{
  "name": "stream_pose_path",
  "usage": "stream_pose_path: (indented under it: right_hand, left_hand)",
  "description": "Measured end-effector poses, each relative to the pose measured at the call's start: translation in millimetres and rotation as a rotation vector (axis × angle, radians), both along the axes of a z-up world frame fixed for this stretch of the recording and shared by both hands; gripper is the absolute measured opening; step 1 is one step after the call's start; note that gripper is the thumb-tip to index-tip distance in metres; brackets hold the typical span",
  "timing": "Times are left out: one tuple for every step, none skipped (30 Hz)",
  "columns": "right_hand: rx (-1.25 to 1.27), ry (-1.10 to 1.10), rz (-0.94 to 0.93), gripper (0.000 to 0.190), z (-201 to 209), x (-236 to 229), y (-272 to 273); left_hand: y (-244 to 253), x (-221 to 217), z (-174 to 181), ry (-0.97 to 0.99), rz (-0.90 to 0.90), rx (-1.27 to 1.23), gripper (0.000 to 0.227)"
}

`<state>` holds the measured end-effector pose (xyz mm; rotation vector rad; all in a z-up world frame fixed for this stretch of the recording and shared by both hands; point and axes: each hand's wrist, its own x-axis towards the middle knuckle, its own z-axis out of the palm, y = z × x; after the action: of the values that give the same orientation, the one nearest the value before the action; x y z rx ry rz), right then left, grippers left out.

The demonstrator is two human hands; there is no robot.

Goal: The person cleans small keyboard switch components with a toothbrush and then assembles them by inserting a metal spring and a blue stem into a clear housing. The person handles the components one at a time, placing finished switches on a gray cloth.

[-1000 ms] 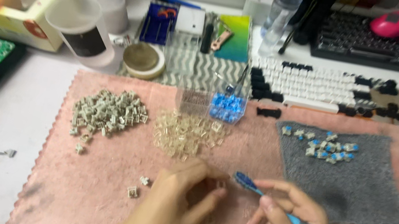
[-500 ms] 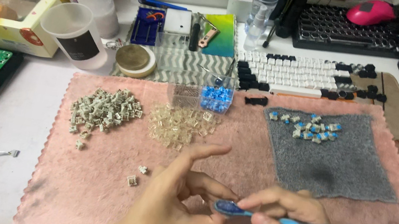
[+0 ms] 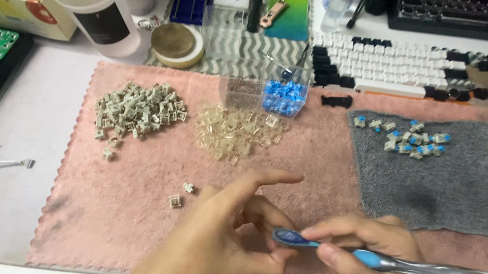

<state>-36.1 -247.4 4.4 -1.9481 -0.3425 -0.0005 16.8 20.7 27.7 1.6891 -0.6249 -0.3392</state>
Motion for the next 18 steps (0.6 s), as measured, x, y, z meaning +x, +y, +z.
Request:
stream_pose_path:
  right_hand:
    - [0.000, 0.006, -0.003, 0.020, -1.3, 0.6, -1.4]
    - [-0.005, -0.013, 0.005, 0.020, -2.6, 1.2, -2.9]
    - [-0.011, -0.034, 0.015, 0.020, -3.9, 2.3, -4.1]
    - [-0.010, -0.029, 0.014, 0.020, -3.5, 0.2, -5.6]
    - [-0.006, -0.006, 0.008, 0.020, -3.4, -0.7, -6.2]
    - [-0.003, 0.018, 0.003, 0.020, -3.3, -1.8, -6.7]
    - [0.000, 0.022, 0.003, 0.020, -3.6, -1.7, -1.6]
    - [-0.008, 0.072, -0.007, 0.021, -3.8, -1.6, 3.3]
    - [-0.019, 0.119, -0.019, 0.022, -3.7, -1.4, 7.2]
    - [-0.019, 0.122, -0.022, 0.022, -3.2, -2.4, 2.1]
    - [-0.061, 0.066, -0.014, 0.022, -2.9, -2.7, -2.6]
    - [-0.103, 0.011, -0.006, 0.022, -2.6, -3.0, -7.1]
    - [-0.100, 0.014, -0.005, 0.022, -3.1, -1.9, -3.7]
    - [-0.119, 0.026, 0.024, 0.023, -3.5, -0.8, -0.5]
    - [-0.139, 0.038, 0.050, 0.023, -3.5, -0.5, 1.9]
    - [-0.138, 0.041, 0.049, 0.023, -0.8, -0.5, 4.2]
    - [-0.160, 0.002, 0.069, 0.023, 2.5, 1.0, 6.2]
    - [-0.182, -0.036, 0.089, 0.023, 5.9, 2.6, 8.4]
  left_hand:
    - [1.1, 0.6, -1.1, 0.006, -0.003, 0.000, 0.080]
    - [2.1, 1.3, -2.2, 0.056, 0.003, -0.050, 0.081]
    - [3.4, 2.0, -3.1, 0.105, 0.010, -0.100, 0.081]
    - [2.4, 1.9, -2.1, 0.110, 0.009, -0.098, 0.081]
    - [2.6, 1.7, -0.8, 0.091, 0.001, -0.059, 0.081]
    - [2.8, 1.4, 0.6, 0.073, -0.007, -0.019, 0.080]
    - [2.2, 1.3, 1.0, 0.078, -0.008, -0.017, 0.080]
    - [1.2, 1.2, 1.4, 0.036, -0.005, 0.023, 0.079]
    - [-0.7, 1.8, 1.7, -0.007, -0.005, 0.060, 0.078]
    - [1.4, 0.9, -3.4, -0.005, -0.008, 0.060, 0.078]
    - [4.2, -0.4, -8.4, 0.072, -0.013, -0.022, 0.076]
    - [7.3, -1.7, -13.4, 0.150, -0.017, -0.103, 0.075]
    - [5.5, -2.4, -13.1, 0.152, -0.016, -0.100, 0.075]
    - [3.7, -3.1, -12.6, 0.062, 0.001, -0.045, 0.063]
    - [0.9, -3.8, -12.4, -0.028, 0.015, 0.008, 0.052]
    - [3.2, -2.8, -10.0, -0.026, 0.013, 0.009, 0.052]
    - [5.3, -0.8, -7.2, -0.109, -0.004, 0.031, 0.035]
    - [7.7, 1.2, -4.3, -0.193, -0.021, 0.053, 0.018]
